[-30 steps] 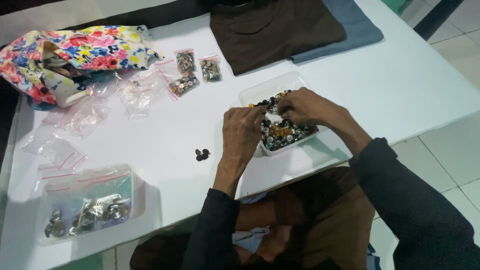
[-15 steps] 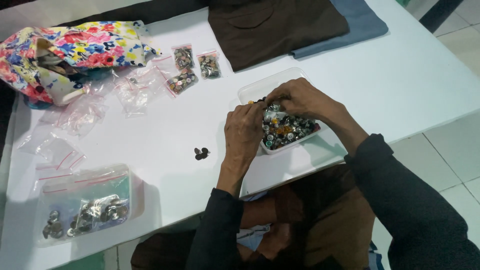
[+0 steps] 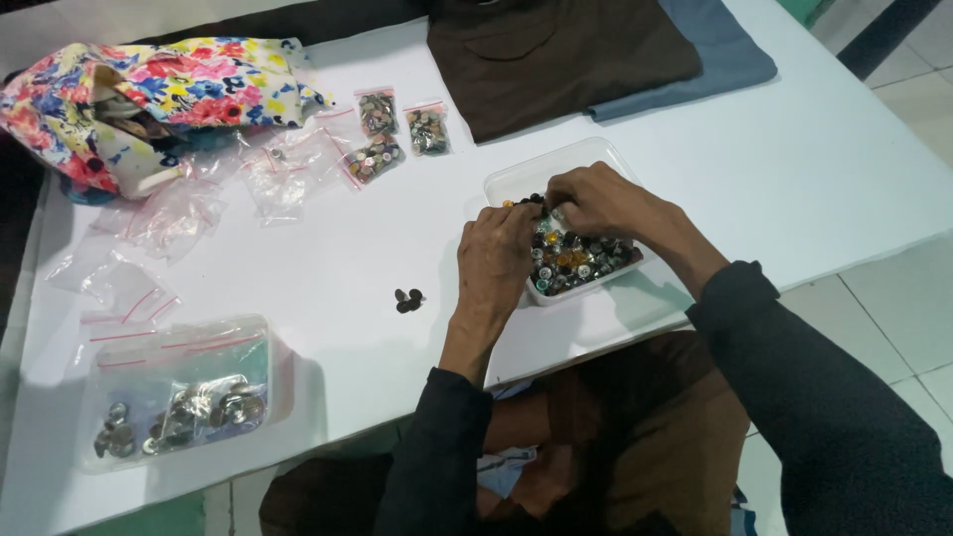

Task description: Sorting small black buttons from a container and placing them on a table

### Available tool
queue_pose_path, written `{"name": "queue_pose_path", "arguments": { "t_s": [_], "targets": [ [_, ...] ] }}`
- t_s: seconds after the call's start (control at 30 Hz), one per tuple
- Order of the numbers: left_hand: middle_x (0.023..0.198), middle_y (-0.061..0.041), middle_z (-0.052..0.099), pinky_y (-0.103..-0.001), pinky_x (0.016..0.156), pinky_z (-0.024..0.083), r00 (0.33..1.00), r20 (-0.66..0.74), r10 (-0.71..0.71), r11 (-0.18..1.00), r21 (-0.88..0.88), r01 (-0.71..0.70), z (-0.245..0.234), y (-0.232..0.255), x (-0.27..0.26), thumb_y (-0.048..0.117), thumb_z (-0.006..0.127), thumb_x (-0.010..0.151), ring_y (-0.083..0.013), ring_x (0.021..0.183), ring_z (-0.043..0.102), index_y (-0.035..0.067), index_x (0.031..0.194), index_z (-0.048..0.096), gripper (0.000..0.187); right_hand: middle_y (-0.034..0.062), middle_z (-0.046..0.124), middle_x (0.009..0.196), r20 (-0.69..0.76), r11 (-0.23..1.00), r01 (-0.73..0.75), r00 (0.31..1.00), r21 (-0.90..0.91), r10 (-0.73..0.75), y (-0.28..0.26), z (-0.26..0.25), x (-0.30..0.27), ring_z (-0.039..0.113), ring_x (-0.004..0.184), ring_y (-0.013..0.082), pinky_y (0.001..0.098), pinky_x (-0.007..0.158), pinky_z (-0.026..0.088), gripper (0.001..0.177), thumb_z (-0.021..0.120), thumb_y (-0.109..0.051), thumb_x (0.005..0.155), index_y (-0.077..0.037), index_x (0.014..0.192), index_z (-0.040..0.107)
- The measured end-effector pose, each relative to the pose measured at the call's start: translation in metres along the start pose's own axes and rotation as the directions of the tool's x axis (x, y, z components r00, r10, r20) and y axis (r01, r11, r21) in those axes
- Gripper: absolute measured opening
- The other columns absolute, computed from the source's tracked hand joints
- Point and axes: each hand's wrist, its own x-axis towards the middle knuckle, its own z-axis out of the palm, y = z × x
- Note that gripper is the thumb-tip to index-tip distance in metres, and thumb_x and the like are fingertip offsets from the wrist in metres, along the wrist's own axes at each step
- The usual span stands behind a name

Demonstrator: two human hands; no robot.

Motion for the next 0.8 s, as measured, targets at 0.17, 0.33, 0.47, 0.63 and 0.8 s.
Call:
{"name": "queue_pose_path", "arguments": {
  "t_s": [0.17, 0.33, 0.47, 0.63, 0.8],
  "targets": [
    [0.092, 0.002, 0.073, -0.033, 0.079, 0.052, 1.0, -0.006, 0.01, 1.0, 0.002, -0.01, 0.004, -0.004, 0.0, 0.015, 0.066, 0.098, -0.0194, 0.098, 0.07, 0.022, 0.111, 0.072, 0.016, 0.0255, 0.076, 0.093, 0.026, 0.947, -0.061, 0.998, 0.314, 0.055, -0.008, -0.016, -0.018, 0.076, 0.086, 0.0344, 0.0451, 0.08, 0.062, 0.02, 0.06, -0.001, 0.094, 0.003, 0.109, 0.073],
    [0.09, 0.0, 0.073, -0.036, 0.08, 0.052, 0.999, 0.03, 0.01, 0.999, 0.032, -0.011, 0.001, -0.001, 0.0, 0.014, 0.064, 0.098, -0.0211, 0.099, 0.069, 0.023, 0.11, 0.071, 0.017, 0.0248, 0.076, 0.092, 0.051, 0.89, -0.032, 0.999, 0.455, 0.009, -0.01, -0.022, -0.026, 0.076, 0.084, 0.0296, 0.0412, 0.081, 0.063, 0.02, 0.061, 0.002, 0.092, 0.004, 0.108, 0.074],
    [0.093, -0.002, 0.075, -0.035, 0.078, 0.052, 0.999, 0.049, -0.013, 1.0, -0.017, 0.014, -0.006, 0.005, 0.003, 0.011, 0.064, 0.099, -0.0223, 0.098, 0.069, 0.02, 0.112, 0.073, 0.018, 0.027, 0.074, 0.103, -0.044, 0.968, 0.014, 0.999, 0.251, -0.003, 0.0, -0.024, -0.017, 0.072, 0.097, 0.0405, 0.0515, 0.088, 0.059, 0.026, 0.065, -0.004, 0.093, -0.001, 0.117, 0.075],
    [0.094, -0.002, 0.075, -0.035, 0.079, 0.052, 0.998, 0.057, -0.021, 1.0, -0.021, 0.023, -0.006, 0.007, 0.004, 0.012, 0.064, 0.099, -0.0217, 0.098, 0.069, 0.019, 0.113, 0.074, 0.018, 0.0137, 0.078, 0.099, -0.086, 0.914, -0.036, 0.996, -0.404, 0.001, 0.036, 0.013, 0.014, 0.075, 0.097, 0.0372, 0.0497, 0.086, 0.061, 0.025, 0.073, -0.015, 0.085, -0.018, 0.108, 0.081],
    [0.092, 0.002, 0.073, -0.034, 0.079, 0.051, 0.999, 0.029, -0.013, 1.0, -0.001, 0.013, 0.002, 0.0, 0.001, 0.016, 0.065, 0.098, -0.0199, 0.097, 0.067, 0.023, 0.11, 0.073, 0.016, 0.0113, 0.078, 0.087, -0.091, 0.915, -0.013, 0.996, -0.404, -0.026, 0.05, 0.029, 0.024, 0.076, 0.086, 0.0374, 0.0501, 0.075, 0.061, 0.014, 0.073, -0.019, 0.086, -0.017, 0.097, 0.082]
  ]
}}
